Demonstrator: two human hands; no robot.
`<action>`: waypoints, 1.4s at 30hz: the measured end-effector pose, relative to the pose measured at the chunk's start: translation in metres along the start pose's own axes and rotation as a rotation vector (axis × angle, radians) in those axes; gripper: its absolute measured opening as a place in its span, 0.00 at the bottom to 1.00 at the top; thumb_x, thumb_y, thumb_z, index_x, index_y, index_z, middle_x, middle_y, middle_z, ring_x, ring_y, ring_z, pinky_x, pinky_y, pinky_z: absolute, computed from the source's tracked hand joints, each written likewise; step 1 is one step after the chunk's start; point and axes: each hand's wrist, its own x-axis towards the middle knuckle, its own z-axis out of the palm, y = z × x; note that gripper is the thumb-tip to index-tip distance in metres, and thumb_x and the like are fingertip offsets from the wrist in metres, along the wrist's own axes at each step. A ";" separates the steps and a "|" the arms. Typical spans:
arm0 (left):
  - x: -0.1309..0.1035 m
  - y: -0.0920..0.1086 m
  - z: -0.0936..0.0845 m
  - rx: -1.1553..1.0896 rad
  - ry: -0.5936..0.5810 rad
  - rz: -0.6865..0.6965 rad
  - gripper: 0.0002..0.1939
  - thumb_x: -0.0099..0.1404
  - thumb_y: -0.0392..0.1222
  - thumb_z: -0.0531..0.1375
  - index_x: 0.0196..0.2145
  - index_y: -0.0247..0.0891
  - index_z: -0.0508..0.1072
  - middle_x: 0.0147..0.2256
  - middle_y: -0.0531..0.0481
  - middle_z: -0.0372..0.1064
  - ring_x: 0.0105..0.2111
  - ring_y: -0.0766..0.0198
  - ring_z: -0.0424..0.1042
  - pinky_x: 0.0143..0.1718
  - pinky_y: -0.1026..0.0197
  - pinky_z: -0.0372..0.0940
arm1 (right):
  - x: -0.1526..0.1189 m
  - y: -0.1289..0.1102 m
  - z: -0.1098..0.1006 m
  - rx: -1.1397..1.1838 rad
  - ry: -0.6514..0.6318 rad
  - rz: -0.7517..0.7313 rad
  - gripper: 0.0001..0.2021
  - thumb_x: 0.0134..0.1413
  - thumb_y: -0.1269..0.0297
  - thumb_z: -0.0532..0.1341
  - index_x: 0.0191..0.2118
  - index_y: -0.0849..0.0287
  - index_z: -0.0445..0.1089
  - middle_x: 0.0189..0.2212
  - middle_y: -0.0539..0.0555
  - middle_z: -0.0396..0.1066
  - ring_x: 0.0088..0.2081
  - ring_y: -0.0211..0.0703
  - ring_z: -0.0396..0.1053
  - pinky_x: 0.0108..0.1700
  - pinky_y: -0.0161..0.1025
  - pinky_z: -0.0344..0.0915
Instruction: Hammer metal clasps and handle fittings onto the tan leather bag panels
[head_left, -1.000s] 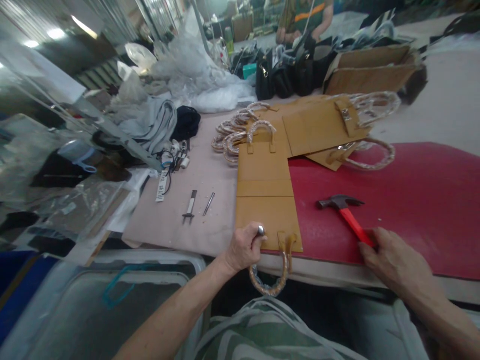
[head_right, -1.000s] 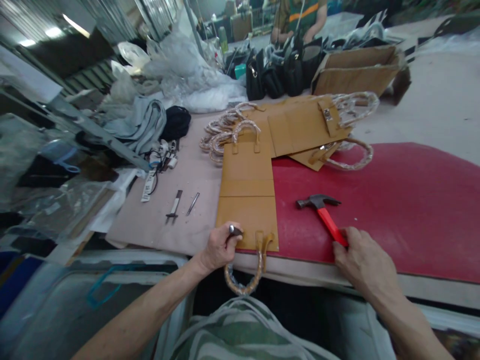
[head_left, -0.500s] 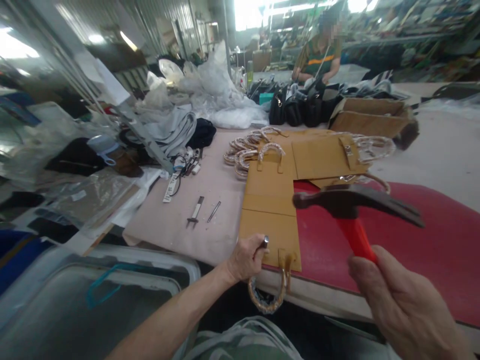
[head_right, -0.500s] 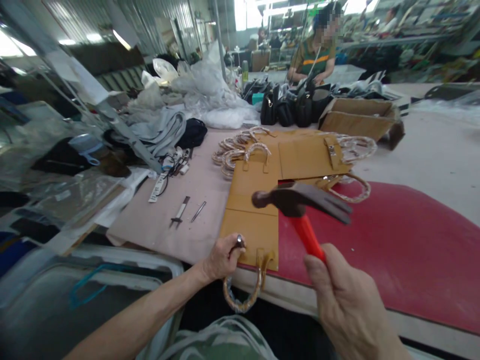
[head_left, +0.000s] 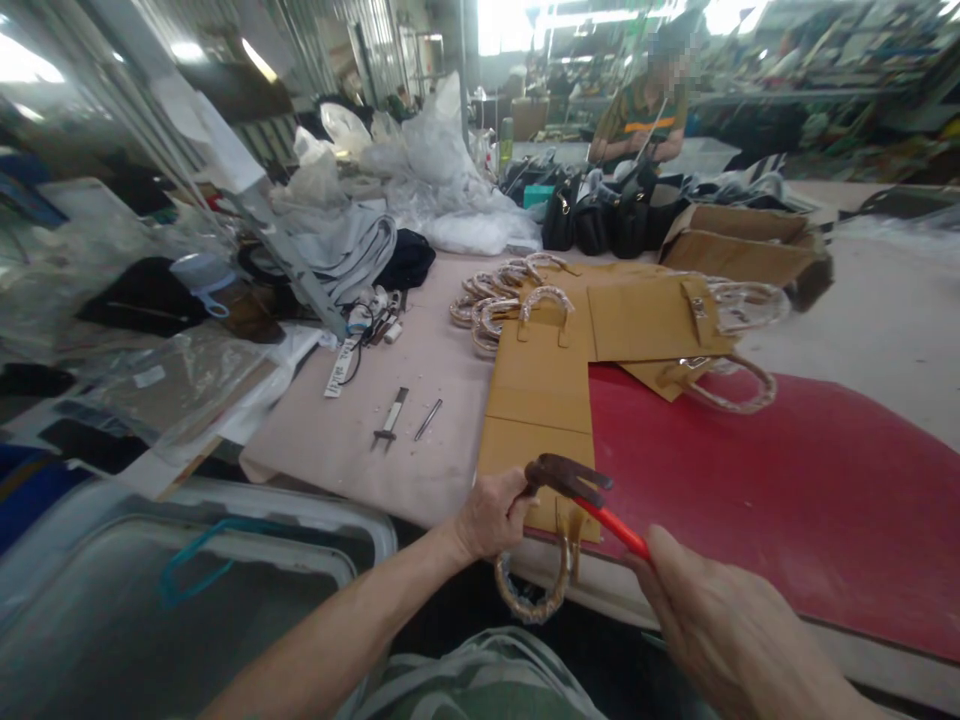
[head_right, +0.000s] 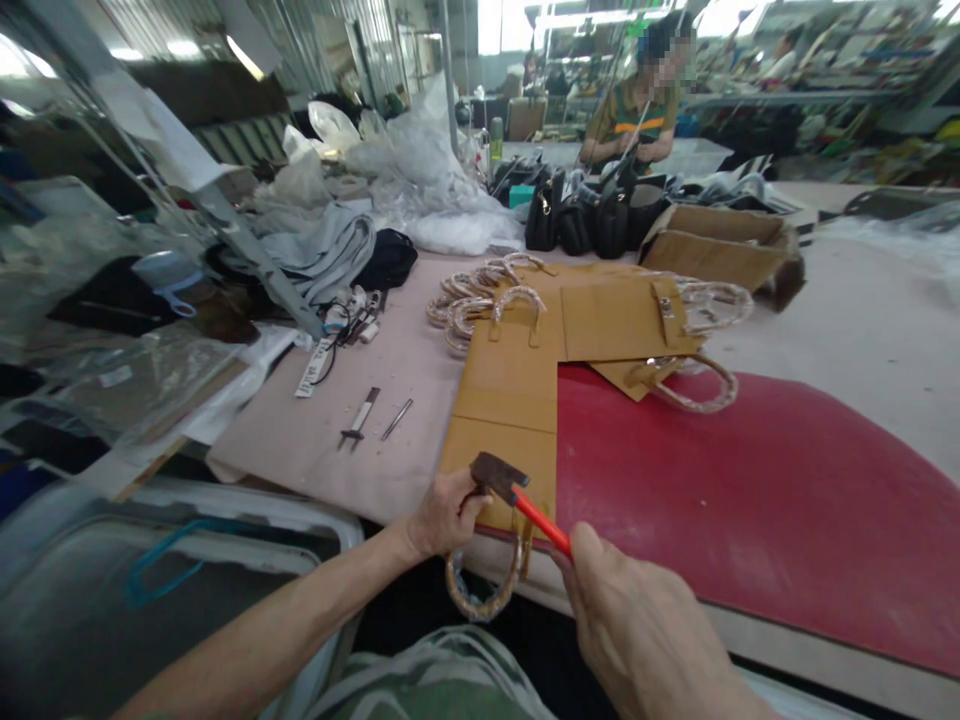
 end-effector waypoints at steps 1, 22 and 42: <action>-0.001 -0.001 0.001 0.004 -0.005 -0.008 0.05 0.66 0.33 0.55 0.39 0.39 0.68 0.31 0.48 0.71 0.31 0.60 0.73 0.33 0.61 0.68 | 0.002 -0.002 0.000 -0.027 -0.001 -0.044 0.15 0.70 0.55 0.50 0.32 0.52 0.62 0.14 0.48 0.64 0.13 0.40 0.59 0.19 0.40 0.44; 0.006 0.009 -0.017 -0.149 -0.099 -0.119 0.04 0.67 0.32 0.58 0.39 0.38 0.72 0.34 0.48 0.73 0.35 0.63 0.74 0.38 0.63 0.68 | -0.019 0.093 0.084 -0.096 0.124 0.271 0.19 0.65 0.55 0.52 0.50 0.63 0.69 0.52 0.70 0.69 0.54 0.61 0.68 0.53 0.55 0.67; 0.007 0.019 -0.019 -0.212 0.028 -0.288 0.05 0.68 0.35 0.61 0.40 0.36 0.77 0.37 0.45 0.80 0.39 0.61 0.80 0.44 0.61 0.75 | 0.004 0.044 0.133 0.170 -0.072 0.002 0.18 0.62 0.63 0.56 0.56 0.60 0.68 0.59 0.62 0.66 0.62 0.59 0.58 0.65 0.58 0.52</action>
